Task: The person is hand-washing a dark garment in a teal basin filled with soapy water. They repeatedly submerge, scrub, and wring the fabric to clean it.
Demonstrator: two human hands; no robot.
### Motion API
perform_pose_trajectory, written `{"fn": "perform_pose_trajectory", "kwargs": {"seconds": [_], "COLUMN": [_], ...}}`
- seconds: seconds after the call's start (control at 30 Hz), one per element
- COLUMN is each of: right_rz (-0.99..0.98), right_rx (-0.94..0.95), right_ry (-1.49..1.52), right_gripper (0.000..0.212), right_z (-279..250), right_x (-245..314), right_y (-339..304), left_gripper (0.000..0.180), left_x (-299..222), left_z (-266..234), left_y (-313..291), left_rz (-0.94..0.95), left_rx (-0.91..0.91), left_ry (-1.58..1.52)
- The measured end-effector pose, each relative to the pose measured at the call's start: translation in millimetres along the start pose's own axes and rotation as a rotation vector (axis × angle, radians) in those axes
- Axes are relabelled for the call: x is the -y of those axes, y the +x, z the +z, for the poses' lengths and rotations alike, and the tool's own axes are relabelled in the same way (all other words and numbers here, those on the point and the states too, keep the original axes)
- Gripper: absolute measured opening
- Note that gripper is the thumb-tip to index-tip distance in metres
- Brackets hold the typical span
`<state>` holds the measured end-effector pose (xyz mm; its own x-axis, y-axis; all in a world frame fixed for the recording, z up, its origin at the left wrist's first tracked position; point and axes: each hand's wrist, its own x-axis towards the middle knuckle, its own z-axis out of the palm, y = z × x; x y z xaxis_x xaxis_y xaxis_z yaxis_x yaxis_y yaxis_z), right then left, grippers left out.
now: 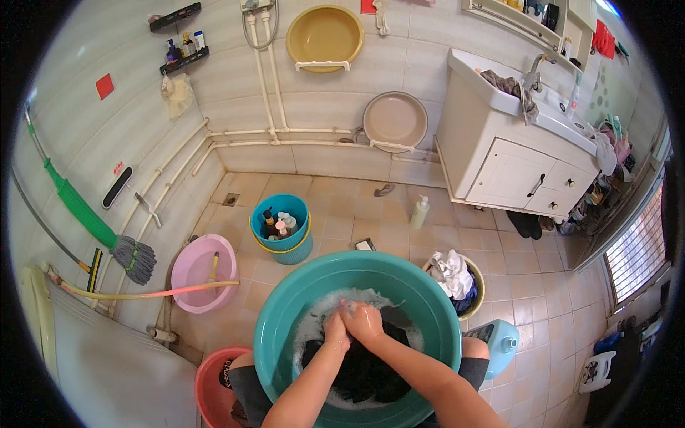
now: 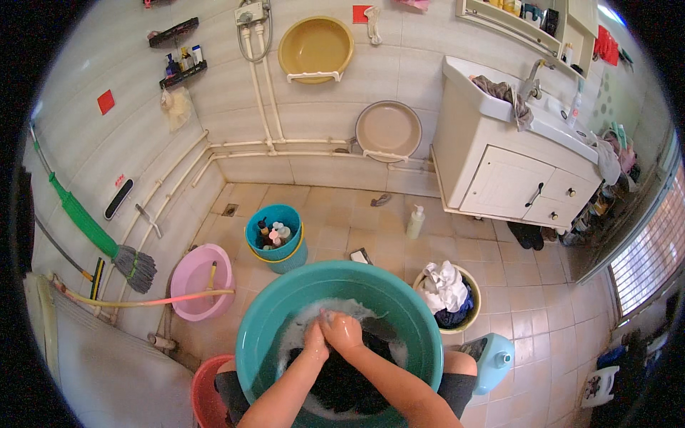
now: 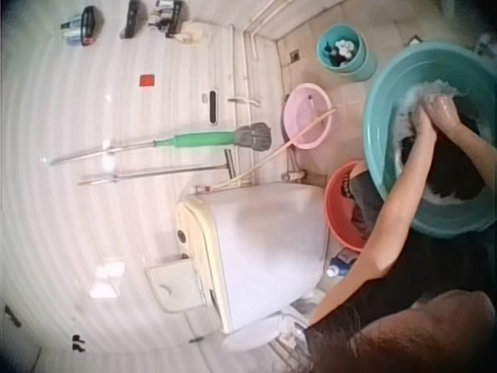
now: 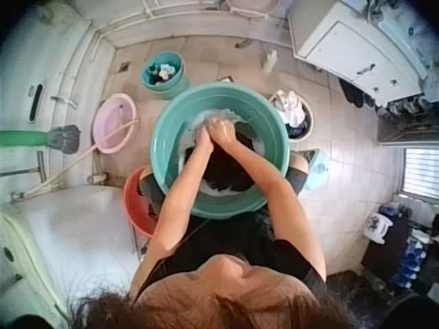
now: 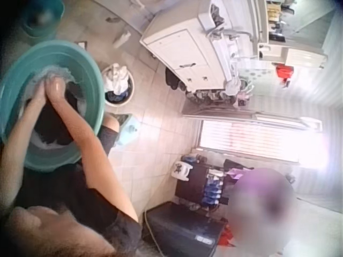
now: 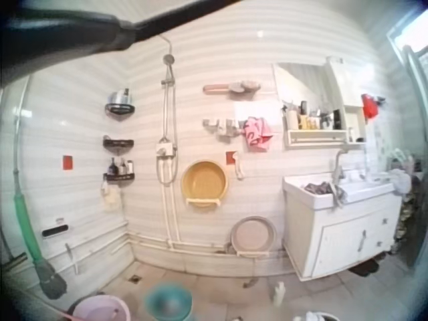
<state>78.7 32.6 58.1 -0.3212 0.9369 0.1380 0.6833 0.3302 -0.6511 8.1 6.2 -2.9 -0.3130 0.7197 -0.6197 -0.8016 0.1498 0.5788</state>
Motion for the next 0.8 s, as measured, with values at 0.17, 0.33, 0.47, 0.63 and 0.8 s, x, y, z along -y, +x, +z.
{"fn": "perform_pose_trajectory", "kwargs": {"seconds": [0.17, 0.33, 0.47, 0.63, 0.8], "right_rz": [-0.423, 0.051, 0.591, 0.334, 0.509], "right_rx": [0.055, 0.025, -0.096, 0.390, 0.076], "right_ry": [0.089, 0.104, 0.308, 0.109, 0.189], "right_gripper": [0.028, 0.041, 0.049, 0.053, 0.036], "right_z": [-3, 14, 38, 31, 23], "right_x": [29, -9, -103, -93, -42], "right_y": [-38, 0, 11, 6, -2], "left_gripper": [0.024, 0.029, 0.039, 0.032, 0.038], "left_x": [3, -20, -23, -26, -6], "left_z": [-52, 7, 2, -38, -31], "left_y": [29, -15, 6, 25, 27], "left_rz": [0.106, 0.115, 0.075, 0.185, 0.043], "left_rx": [0.364, -0.124, -0.142, -0.347, -0.077], "left_ry": [-0.019, 0.254, 0.173, 0.476, 0.255]}}
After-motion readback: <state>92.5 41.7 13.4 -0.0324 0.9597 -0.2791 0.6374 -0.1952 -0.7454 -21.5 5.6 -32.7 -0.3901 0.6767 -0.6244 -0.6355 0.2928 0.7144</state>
